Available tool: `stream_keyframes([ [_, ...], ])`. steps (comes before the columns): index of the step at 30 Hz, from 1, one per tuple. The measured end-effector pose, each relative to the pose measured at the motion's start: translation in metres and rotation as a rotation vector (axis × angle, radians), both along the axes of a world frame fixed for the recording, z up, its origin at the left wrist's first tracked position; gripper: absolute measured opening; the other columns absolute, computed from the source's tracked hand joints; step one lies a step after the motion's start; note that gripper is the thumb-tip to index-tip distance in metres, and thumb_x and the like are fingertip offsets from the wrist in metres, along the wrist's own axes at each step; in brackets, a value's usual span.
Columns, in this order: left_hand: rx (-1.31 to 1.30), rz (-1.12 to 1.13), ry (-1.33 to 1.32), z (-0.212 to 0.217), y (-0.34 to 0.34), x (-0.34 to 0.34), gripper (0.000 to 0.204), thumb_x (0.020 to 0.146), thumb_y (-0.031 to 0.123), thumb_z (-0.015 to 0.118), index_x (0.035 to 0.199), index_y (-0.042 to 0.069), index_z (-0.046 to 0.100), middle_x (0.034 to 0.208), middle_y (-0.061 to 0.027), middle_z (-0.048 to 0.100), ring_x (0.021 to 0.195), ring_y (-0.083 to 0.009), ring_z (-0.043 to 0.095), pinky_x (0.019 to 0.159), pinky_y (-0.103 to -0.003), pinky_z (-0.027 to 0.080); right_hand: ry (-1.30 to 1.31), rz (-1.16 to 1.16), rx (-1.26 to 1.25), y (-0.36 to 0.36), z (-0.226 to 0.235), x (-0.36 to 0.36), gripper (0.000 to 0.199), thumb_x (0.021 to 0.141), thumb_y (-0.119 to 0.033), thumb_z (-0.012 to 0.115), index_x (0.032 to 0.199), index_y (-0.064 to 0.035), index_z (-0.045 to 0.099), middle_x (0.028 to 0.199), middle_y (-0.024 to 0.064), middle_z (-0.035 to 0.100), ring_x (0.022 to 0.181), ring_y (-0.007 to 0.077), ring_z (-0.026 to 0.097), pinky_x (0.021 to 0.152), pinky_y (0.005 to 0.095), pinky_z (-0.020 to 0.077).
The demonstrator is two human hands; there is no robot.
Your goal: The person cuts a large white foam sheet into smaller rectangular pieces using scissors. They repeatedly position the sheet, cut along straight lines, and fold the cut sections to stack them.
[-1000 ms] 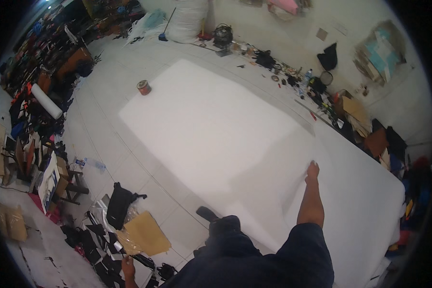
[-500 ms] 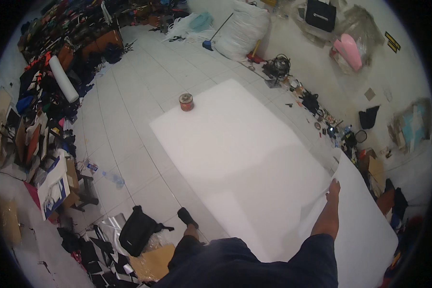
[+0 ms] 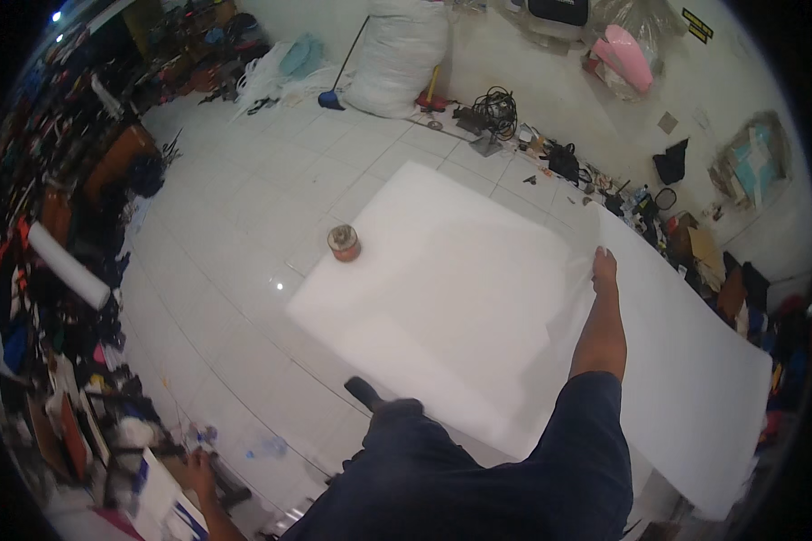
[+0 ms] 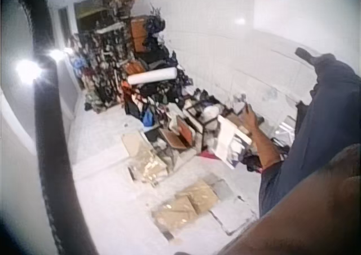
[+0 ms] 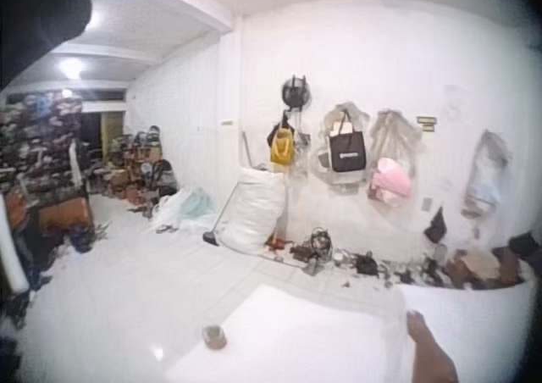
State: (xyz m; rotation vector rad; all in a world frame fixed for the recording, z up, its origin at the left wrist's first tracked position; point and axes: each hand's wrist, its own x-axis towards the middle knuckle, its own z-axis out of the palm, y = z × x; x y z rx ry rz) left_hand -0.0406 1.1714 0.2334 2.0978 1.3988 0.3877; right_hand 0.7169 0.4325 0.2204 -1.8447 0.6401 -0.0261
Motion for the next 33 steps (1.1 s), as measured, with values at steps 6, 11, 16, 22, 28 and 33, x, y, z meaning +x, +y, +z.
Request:
stream_keyframes([
  [6,-0.423,-0.045,0.387,-0.055,0.061,0.025,0.041,0.095,0.029,0.054,0.12,-0.003,0.06,0.117,-0.0242,0.061,0.11,-0.0399,0.057,0.096,-0.048,0.045,0.001,-0.007,-0.225,0.142,0.007,0.066,0.05,0.097,-0.037,0.05,0.141,-0.013,0.047,0.108,0.0081,0.062,0.088,0.0195,0.057,0.068,0.0395,0.0469],
  [11,-0.5,-0.056,0.335,-0.087,0.185,0.092,0.041,0.093,0.029,0.056,0.12,-0.002,0.06,0.116,-0.0233,0.062,0.108,-0.0392,0.058,0.095,-0.049,0.045,-0.021,0.073,-0.188,0.265,-0.007,0.115,0.05,0.097,-0.038,0.051,0.14,-0.0117,0.048,0.105,0.0075,0.063,0.085,0.017,0.055,0.066,0.0356,0.0463],
  [16,-0.482,-0.02,0.263,-0.094,0.355,0.181,0.04,0.092,0.029,0.058,0.12,-0.001,0.06,0.114,-0.0225,0.062,0.107,-0.0385,0.058,0.094,-0.05,0.045,-0.019,0.139,-0.134,0.43,-0.031,0.141,0.056,0.097,-0.039,0.052,0.142,-0.0058,0.045,0.12,0.0129,0.061,0.096,0.0218,0.057,0.074,0.0365,0.0481],
  [22,-0.395,-0.121,0.188,-0.068,0.577,0.33,0.041,0.09,0.029,0.061,0.12,0.0,0.06,0.113,-0.0215,0.063,0.106,-0.0376,0.059,0.094,-0.051,0.045,0.051,0.163,-0.195,0.597,-0.062,0.178,0.06,0.097,-0.039,0.053,0.143,-0.0018,0.043,0.142,0.0187,0.049,0.13,0.0311,0.047,0.107,0.0396,0.0377],
  [28,-0.321,-0.35,0.066,-0.019,0.748,0.542,0.041,0.089,0.029,0.064,0.119,0.002,0.06,0.112,-0.0205,0.063,0.104,-0.0367,0.059,0.093,-0.052,0.045,0.091,0.447,-0.509,0.718,-0.114,0.223,0.05,0.101,-0.039,0.043,0.139,-0.0068,0.049,0.149,0.0176,0.039,0.131,0.0348,0.043,0.111,0.0419,0.0346],
  [33,-0.369,-0.577,0.003,-0.013,0.822,0.723,0.042,0.087,0.029,0.066,0.119,0.003,0.06,0.11,-0.0196,0.064,0.103,-0.036,0.06,0.092,-0.052,0.045,0.067,0.312,-0.354,0.789,-0.132,0.236,0.048,0.102,-0.039,0.04,0.139,-0.01,0.05,0.148,0.0183,0.042,0.131,0.0361,0.043,0.111,0.0428,0.0336],
])
